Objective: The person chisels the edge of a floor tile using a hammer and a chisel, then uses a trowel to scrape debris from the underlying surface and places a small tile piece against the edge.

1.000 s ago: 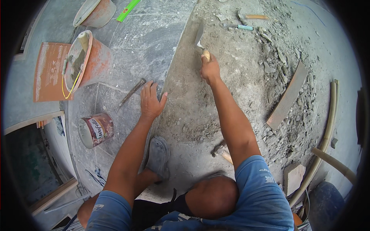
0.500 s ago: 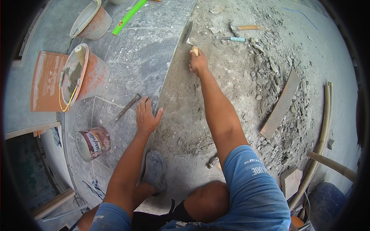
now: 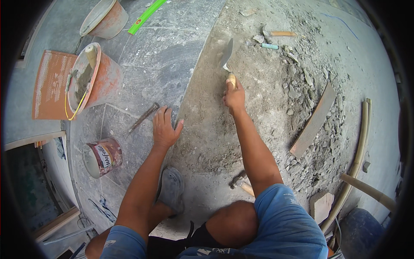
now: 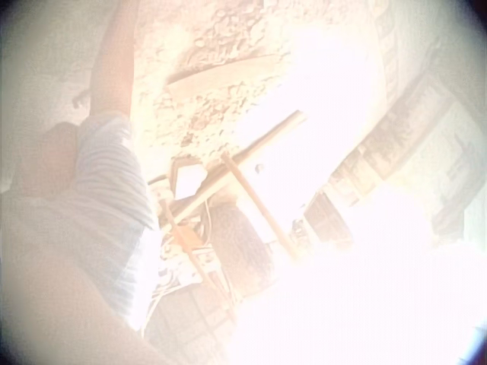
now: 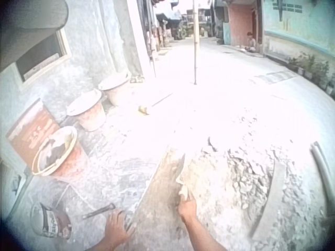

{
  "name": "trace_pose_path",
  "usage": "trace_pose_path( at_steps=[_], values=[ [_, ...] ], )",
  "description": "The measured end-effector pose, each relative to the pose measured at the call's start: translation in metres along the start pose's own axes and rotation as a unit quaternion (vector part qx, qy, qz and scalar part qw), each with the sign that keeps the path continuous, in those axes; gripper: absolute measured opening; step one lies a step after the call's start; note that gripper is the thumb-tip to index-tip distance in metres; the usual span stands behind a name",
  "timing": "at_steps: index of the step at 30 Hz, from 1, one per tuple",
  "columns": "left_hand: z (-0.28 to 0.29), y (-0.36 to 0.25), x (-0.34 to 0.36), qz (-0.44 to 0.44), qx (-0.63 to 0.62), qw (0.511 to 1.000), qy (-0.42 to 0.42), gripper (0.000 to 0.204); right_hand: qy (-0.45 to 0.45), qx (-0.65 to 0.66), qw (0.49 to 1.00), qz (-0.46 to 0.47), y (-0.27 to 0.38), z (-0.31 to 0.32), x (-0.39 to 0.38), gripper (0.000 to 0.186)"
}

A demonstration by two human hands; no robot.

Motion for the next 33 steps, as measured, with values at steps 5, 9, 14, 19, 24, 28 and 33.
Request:
trace_pose_path(
  at_steps=[5,9,14,19,24,28,33],
  values=[
    [0.010,0.000,0.005,0.007,0.010,1.000,-0.012,0.056,-0.055,0.044,0.997,0.041,0.009,0.011,-0.047,0.045],
    [-0.011,-0.025,0.004,-0.008,-0.033,0.999,-0.009,0.055,0.008,-0.152,0.967,0.205,-0.032,-0.006,-0.002,0.048],
    [-0.011,-0.019,-0.001,-0.007,-0.026,1.000,-0.004,0.056,-0.018,-0.171,0.977,0.127,-0.045,0.031,-0.014,0.055],
    [0.003,0.000,-0.002,0.015,0.013,1.000,0.003,0.057,-0.070,0.040,0.996,0.034,0.002,0.028,-0.080,0.049],
    [-0.011,-0.027,0.004,0.005,-0.021,1.000,0.012,0.056,0.042,-0.162,0.974,0.151,-0.053,0.015,-0.068,0.048],
    [0.004,0.007,-0.007,-0.002,0.009,1.000,0.000,0.056,-0.017,-0.055,0.998,-0.011,-0.030,0.021,-0.099,0.050],
    [-0.002,-0.016,0.003,0.002,0.004,1.000,-0.001,0.056,-0.028,-0.137,0.982,0.130,-0.038,0.049,-0.127,0.051]
  ],
)
Point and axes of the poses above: each hand's wrist, its own x-axis towards the middle knuckle, its own z-axis out of the back of the hand, y = z × x, the point moved 1 cm from there along x, towards the middle knuckle, and after that the axes turned 15 degrees about z, right-handed, at the moved point
